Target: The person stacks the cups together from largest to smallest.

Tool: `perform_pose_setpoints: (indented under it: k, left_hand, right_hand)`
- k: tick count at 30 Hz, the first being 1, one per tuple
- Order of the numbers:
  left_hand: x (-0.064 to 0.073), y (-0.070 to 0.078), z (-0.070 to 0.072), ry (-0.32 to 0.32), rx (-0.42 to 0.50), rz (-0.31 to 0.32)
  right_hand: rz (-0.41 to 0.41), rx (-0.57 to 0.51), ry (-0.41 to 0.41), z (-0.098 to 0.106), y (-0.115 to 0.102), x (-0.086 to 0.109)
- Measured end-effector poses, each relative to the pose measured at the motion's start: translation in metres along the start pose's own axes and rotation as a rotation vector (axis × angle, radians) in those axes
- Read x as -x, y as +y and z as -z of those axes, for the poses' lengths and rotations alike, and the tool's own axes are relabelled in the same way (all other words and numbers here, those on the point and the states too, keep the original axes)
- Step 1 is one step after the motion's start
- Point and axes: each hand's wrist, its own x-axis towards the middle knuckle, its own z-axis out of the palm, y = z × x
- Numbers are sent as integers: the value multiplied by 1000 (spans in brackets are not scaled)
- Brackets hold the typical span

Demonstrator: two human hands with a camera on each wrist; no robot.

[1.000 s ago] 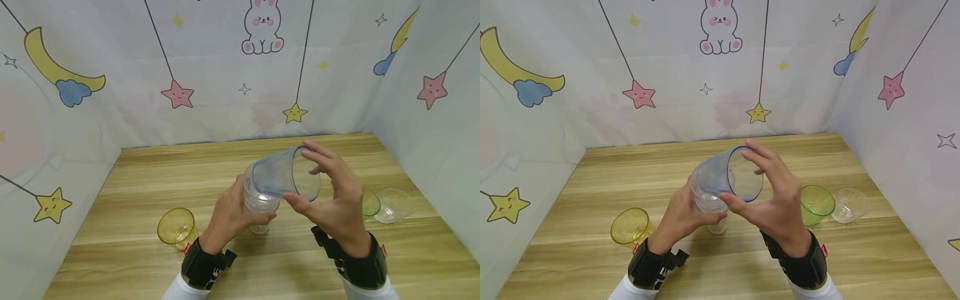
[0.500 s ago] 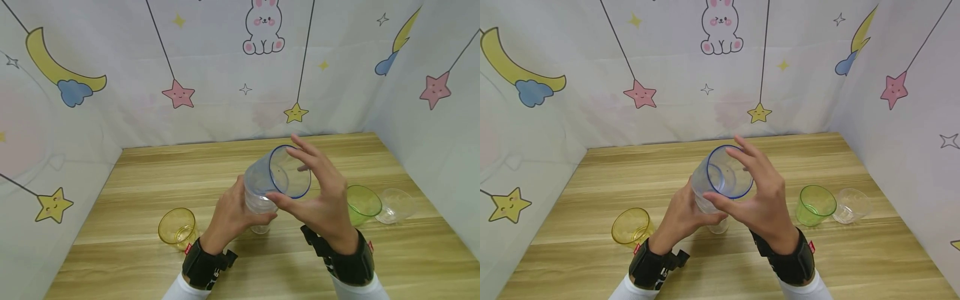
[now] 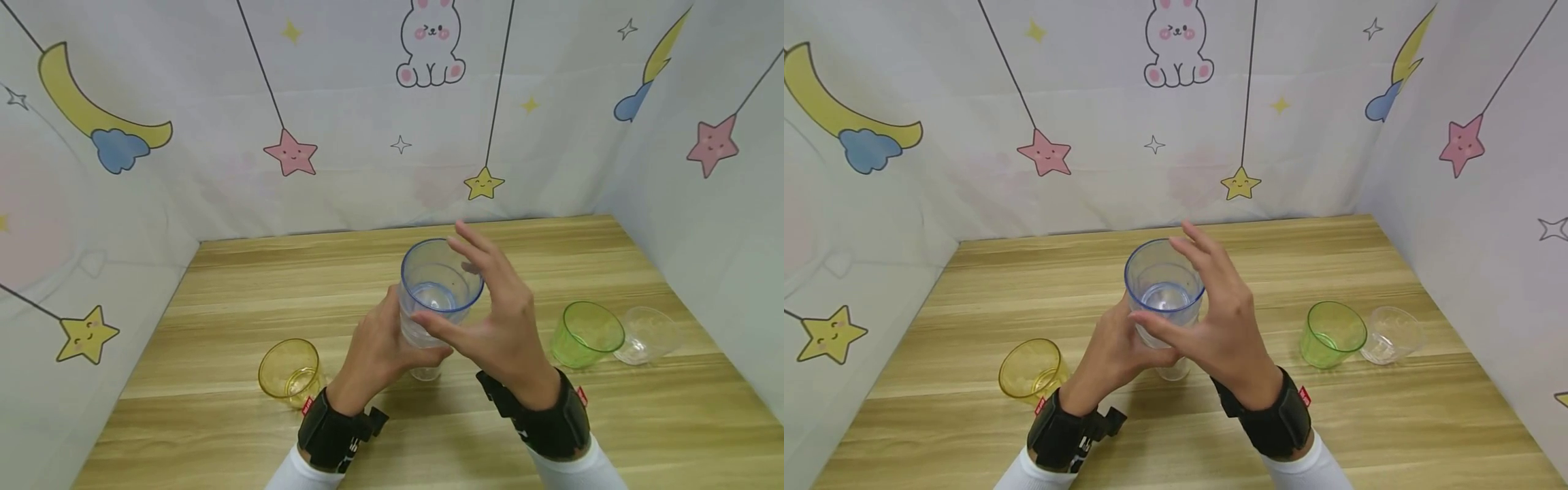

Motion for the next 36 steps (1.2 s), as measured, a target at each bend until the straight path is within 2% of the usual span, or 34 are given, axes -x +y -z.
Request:
perform_pose_setpoints:
  k: [3,12,20,27,36]
  left_hand:
    - [0,1,0,-7,10,4]
    - [0,1,1,-5,-14,12]
    - [-4,1,2,-23,-20,8]
    - [-3,1,2,-29,-12,10]
    - [-2,2,1,-29,-8,14]
  right_hand:
    - [-39,5,-31,-2,2,2]
    - [-97,-69,-31,-7,5,5]
    - [-235,-110,-115,-11,11,13]
    - [-247,-98,-136,-9,14,15]
    - [-265,-82,-203,-4,17,18]
